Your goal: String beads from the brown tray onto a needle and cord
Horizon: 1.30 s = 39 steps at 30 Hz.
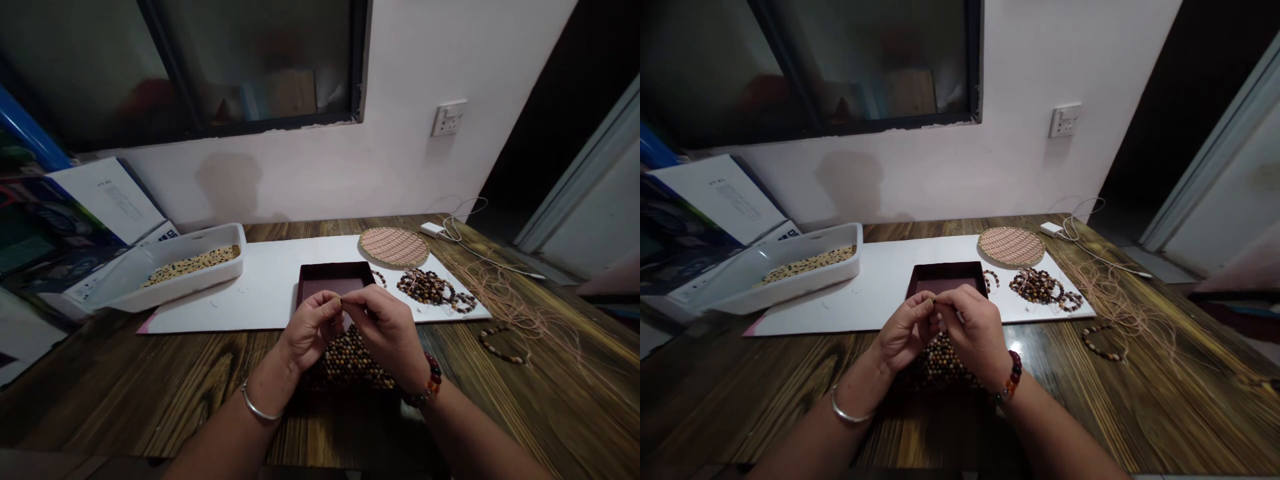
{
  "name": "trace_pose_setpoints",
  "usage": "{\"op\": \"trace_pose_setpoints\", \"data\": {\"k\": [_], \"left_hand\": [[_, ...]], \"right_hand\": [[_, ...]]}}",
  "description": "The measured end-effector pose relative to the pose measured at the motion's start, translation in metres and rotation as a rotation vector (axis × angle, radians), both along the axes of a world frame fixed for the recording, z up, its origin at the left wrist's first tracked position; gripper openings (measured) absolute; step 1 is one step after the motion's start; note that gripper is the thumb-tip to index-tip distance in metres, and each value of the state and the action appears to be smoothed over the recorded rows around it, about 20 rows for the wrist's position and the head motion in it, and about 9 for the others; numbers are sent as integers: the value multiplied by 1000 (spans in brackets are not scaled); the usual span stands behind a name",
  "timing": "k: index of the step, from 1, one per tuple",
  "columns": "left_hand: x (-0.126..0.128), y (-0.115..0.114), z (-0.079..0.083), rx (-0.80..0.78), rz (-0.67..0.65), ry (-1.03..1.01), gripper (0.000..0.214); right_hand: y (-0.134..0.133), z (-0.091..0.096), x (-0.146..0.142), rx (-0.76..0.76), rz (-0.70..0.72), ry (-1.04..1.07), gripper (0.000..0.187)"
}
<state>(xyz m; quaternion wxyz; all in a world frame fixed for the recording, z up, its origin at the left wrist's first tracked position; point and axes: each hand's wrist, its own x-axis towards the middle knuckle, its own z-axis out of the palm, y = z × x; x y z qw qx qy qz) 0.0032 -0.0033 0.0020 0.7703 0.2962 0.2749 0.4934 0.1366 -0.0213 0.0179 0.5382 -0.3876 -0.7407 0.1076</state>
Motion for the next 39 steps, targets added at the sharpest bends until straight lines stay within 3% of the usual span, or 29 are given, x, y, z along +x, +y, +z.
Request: {"op": "trace_pose_setpoints", "data": {"k": [15,22,27,31,39], "left_hand": [[-4,0,5,40,68,125,27],[-3,1,7,220,214,382,19],[-5,-2,13,364,277,514,15],[-3,-2,12,346,288,474,15],[1,-1,7,229,260,283,21]], "right_hand": [[5,-2,3,-75,31,111,14],[6,-3,1,-98,22,115,12],[6,-2,-3,-288,53,209,7],[7,-2,-4,-419,103,316,6],[8,-2,-4,-452,113,380,7]]}}
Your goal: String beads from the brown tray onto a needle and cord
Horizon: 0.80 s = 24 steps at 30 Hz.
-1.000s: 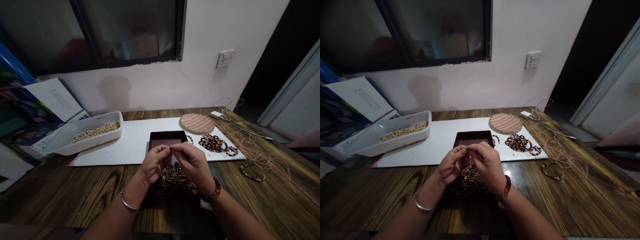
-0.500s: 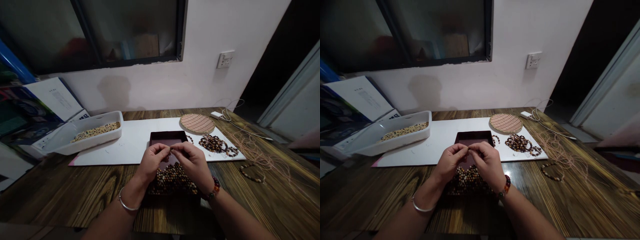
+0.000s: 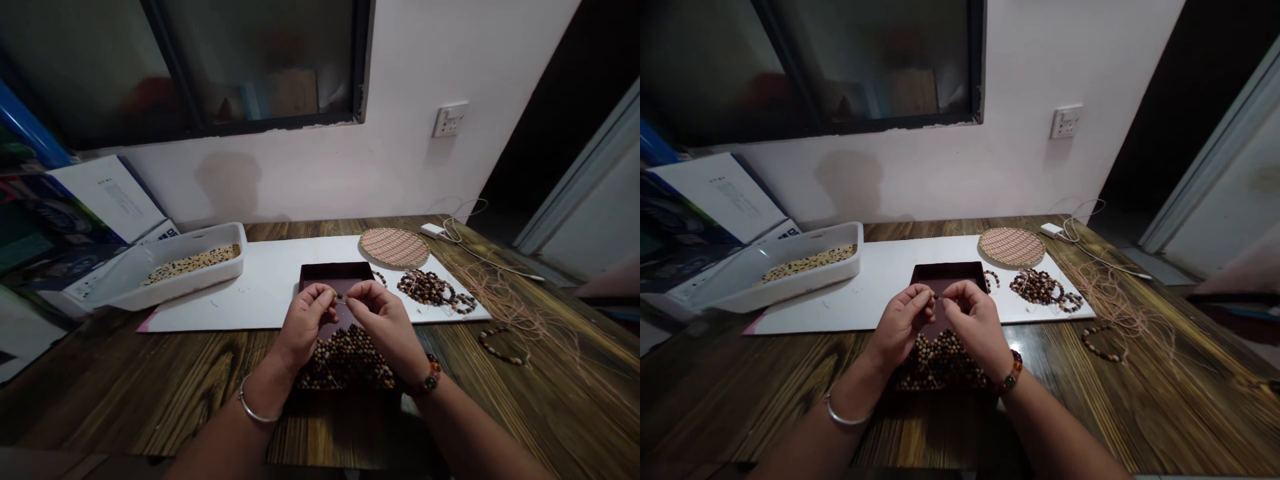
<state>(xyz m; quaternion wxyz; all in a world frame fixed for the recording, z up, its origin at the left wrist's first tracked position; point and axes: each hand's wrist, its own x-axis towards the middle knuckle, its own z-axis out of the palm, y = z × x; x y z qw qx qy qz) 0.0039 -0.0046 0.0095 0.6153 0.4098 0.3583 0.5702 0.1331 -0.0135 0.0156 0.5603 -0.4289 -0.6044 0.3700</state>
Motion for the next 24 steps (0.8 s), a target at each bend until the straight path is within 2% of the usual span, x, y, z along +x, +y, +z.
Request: {"op": "trace_pose_setpoints", "data": {"k": [7,11,19,24], "left_hand": [[1,-1,1,-37,-62,-72,24],[2,-1,-2,-44,-70,-75,24],[2,-2,-2,14,-54,-15,24],[2,-1,-1,-48,-63,-124,24]], "right_hand": [[1,-1,-2,-23,61,23,19],[1,-3,-3,-6,76,-19,15],[-4,-2,-5,91,-53,-108,9],[-5,-2,-5,152,-78,-174,8]]}}
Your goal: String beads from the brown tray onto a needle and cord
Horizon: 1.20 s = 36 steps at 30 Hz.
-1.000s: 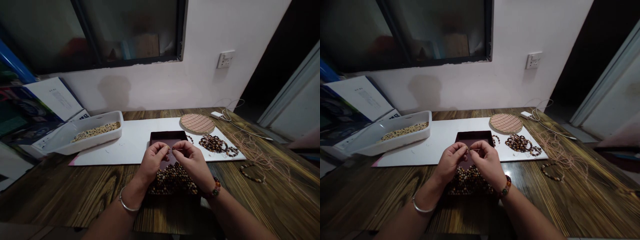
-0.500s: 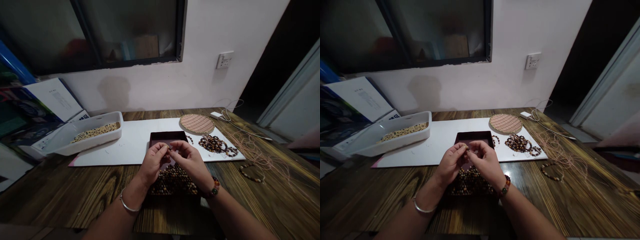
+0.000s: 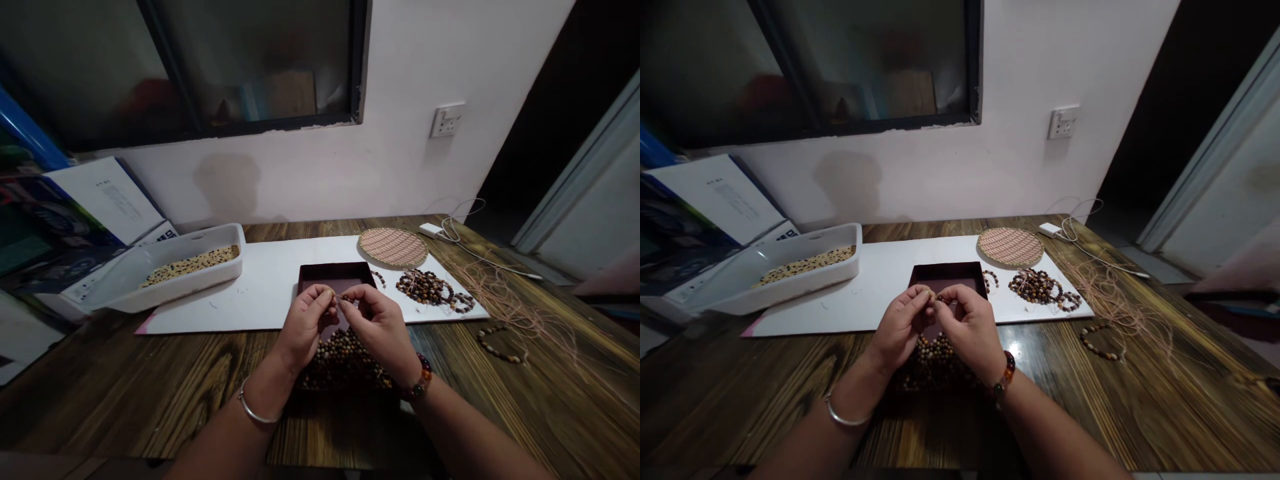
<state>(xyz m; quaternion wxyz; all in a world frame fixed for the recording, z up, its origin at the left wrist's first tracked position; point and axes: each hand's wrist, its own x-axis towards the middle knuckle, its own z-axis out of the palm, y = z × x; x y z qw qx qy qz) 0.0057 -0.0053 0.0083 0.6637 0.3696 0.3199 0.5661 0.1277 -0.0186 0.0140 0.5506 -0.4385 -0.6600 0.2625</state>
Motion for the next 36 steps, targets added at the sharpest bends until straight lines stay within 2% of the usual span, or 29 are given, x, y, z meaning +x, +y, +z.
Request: {"op": "trace_pose_setpoints", "data": {"k": [6,11,18,20,27,36], "left_hand": [[-3,1,-2,-36,-64,-31,21],[-4,0,-2,-6,-104,77,29],[-6,5,-7,39,6,212,26],[-6,6,-7,34,18,193,25],[-4,2,-3,12,-1,93,25],[-3,2,-1,20,23,118,19]], "right_hand": [[2,-2,1,70,-51,-67,10],[3,-4,4,204,-92,-177,11],[3,-7,4,249,-30,-257,20],[3,-7,5,220,-11,-215,20],[4,-2,4,-60,79,45,13],[4,0,4,-141,135,76,11]]}}
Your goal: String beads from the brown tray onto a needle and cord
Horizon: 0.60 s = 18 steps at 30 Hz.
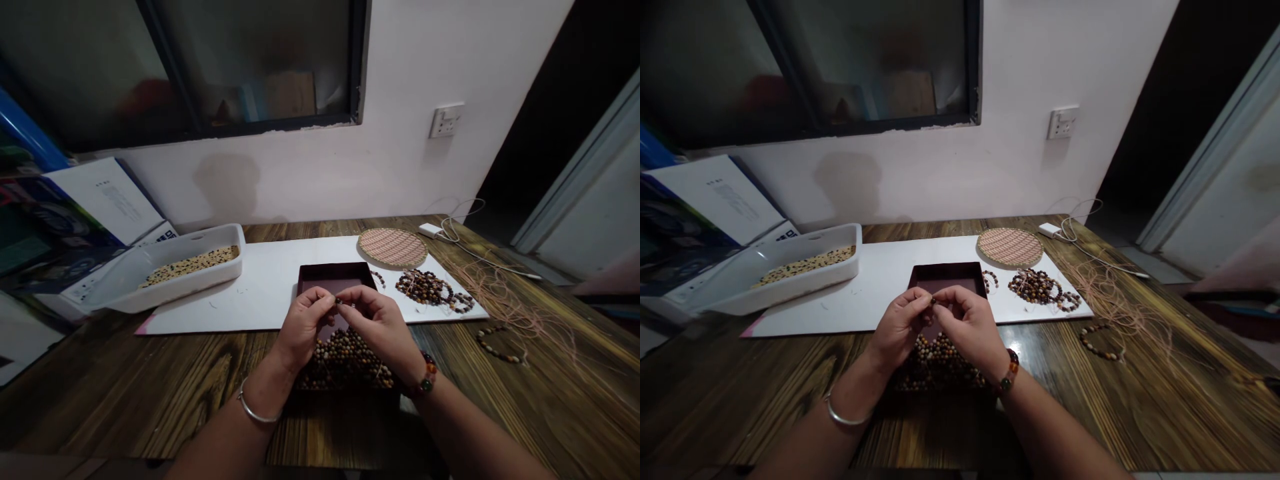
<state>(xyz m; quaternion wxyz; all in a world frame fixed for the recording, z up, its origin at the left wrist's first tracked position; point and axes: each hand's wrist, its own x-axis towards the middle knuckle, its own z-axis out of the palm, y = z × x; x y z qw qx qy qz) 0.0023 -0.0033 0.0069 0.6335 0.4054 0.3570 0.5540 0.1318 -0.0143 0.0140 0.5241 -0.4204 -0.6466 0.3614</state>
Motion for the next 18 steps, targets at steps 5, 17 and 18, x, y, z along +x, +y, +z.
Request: {"op": "trace_pose_setpoints", "data": {"k": [5,17,18], "left_hand": [[1,0,-3,43,11,31,19],[4,-3,-3,-38,-89,-142,19],[4,-3,-2,-42,-86,-152,19]], "right_hand": [[0,-3,-1,-13,-3,22,11],[0,1,-1,-71,90,196,10],[0,1,-1,-68,85,201,10]]}}
